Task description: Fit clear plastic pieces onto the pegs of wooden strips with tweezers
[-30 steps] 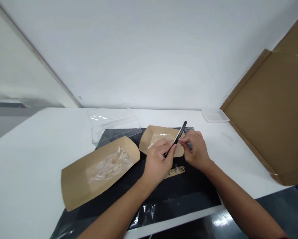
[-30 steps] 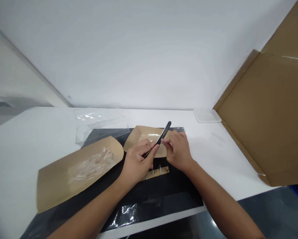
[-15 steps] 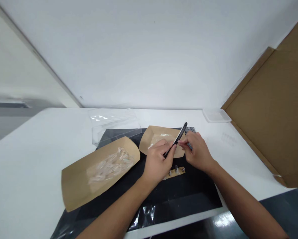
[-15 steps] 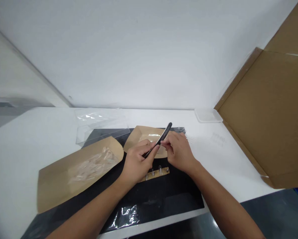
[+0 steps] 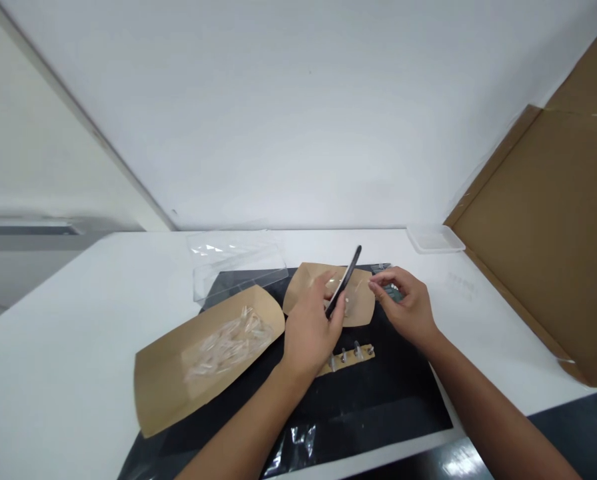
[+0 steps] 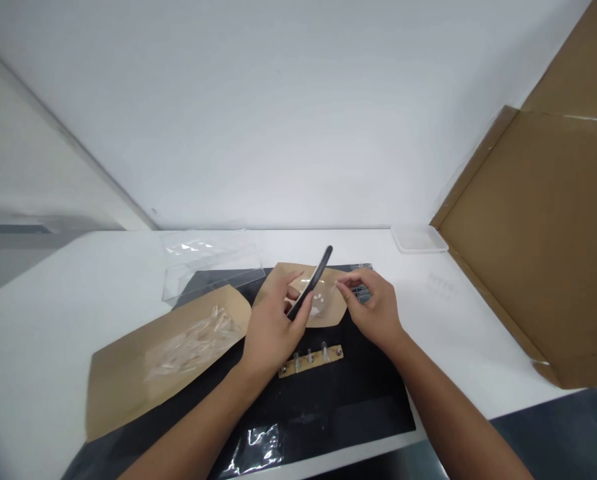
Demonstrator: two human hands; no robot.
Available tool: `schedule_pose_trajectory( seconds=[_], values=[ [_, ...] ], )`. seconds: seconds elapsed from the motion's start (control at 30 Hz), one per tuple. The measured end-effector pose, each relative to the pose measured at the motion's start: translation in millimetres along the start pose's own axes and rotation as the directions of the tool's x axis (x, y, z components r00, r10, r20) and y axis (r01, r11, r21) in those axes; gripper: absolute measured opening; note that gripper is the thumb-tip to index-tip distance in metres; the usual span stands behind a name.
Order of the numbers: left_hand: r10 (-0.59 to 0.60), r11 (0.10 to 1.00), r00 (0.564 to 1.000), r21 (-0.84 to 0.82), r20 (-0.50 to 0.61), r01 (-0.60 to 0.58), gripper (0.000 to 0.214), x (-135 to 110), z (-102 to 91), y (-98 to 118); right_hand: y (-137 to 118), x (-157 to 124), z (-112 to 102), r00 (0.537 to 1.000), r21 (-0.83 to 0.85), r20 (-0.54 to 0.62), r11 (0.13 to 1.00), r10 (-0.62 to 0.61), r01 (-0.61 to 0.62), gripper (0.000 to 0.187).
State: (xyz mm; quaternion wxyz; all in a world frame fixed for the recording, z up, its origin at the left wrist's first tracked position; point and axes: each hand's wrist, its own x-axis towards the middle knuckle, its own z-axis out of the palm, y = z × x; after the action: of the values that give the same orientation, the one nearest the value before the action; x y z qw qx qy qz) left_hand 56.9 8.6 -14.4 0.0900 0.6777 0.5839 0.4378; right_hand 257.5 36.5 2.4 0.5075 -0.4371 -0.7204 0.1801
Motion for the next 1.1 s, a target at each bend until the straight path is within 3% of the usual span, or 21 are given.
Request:
schedule_pose_trajectory(
  seconds=[0.1,0.37,0.47,0.6,0.73,0.83,0.93,1.1],
  values=[
    [0.069,0.996,0.997,0.054,-0.018,-0.067,0.028,2.9,-3.9,-0.3,0.4,-1.5,0.1,1.000,0.018,0.020,1.000,0.017,-0.017,0.007],
    [0.096,0.949,0.994,0.306,-0.042,-0.079,0.034,3.2,-2.8,-8.5,5.8,-4.8,-0.9,0.993,0.161,0.064,0.981,0.102,-0.111,0.015],
    [0.158,0.927,0.984,0.354,-0.077,-0.122,0.029,2.6,-3.5,-8.2,6.3,-6.1,0.0,0.989,0.189,0.076,0.972,0.124,-0.136,0.015],
    [0.277,0.932,0.954,0.272,-0.113,-0.239,0.020,3.4,-5.2,-4.7,4.9,-8.0,3.0,0.986,0.218,0.087,0.963,0.140,-0.157,0.013],
    [0.325,0.945,0.945,-0.018,-0.041,-0.326,0.015,1.8,-3.0,2.2,0.7,-10.1,6.7,0.991,0.201,0.092,0.973,0.100,-0.117,0.012],
    [0.242,0.943,0.970,-0.236,0.007,-0.234,0.016,-0.1,-0.6,8.0,-2.6,-11.7,8.3,0.999,0.179,0.053,0.984,0.001,-0.011,0.009],
    [0.063,0.902,0.992,-0.432,0.113,-0.008,0.017,-0.2,-1.1,12.8,-4.1,-13.3,7.6,0.995,0.149,-0.003,0.983,-0.104,0.103,0.010],
    [-0.155,0.740,0.939,-0.594,0.306,0.315,0.026,2.0,-6.8,19.8,-2.2,-13.6,3.1,0.946,-0.006,0.018,0.946,-0.323,0.323,0.014]
  ],
)
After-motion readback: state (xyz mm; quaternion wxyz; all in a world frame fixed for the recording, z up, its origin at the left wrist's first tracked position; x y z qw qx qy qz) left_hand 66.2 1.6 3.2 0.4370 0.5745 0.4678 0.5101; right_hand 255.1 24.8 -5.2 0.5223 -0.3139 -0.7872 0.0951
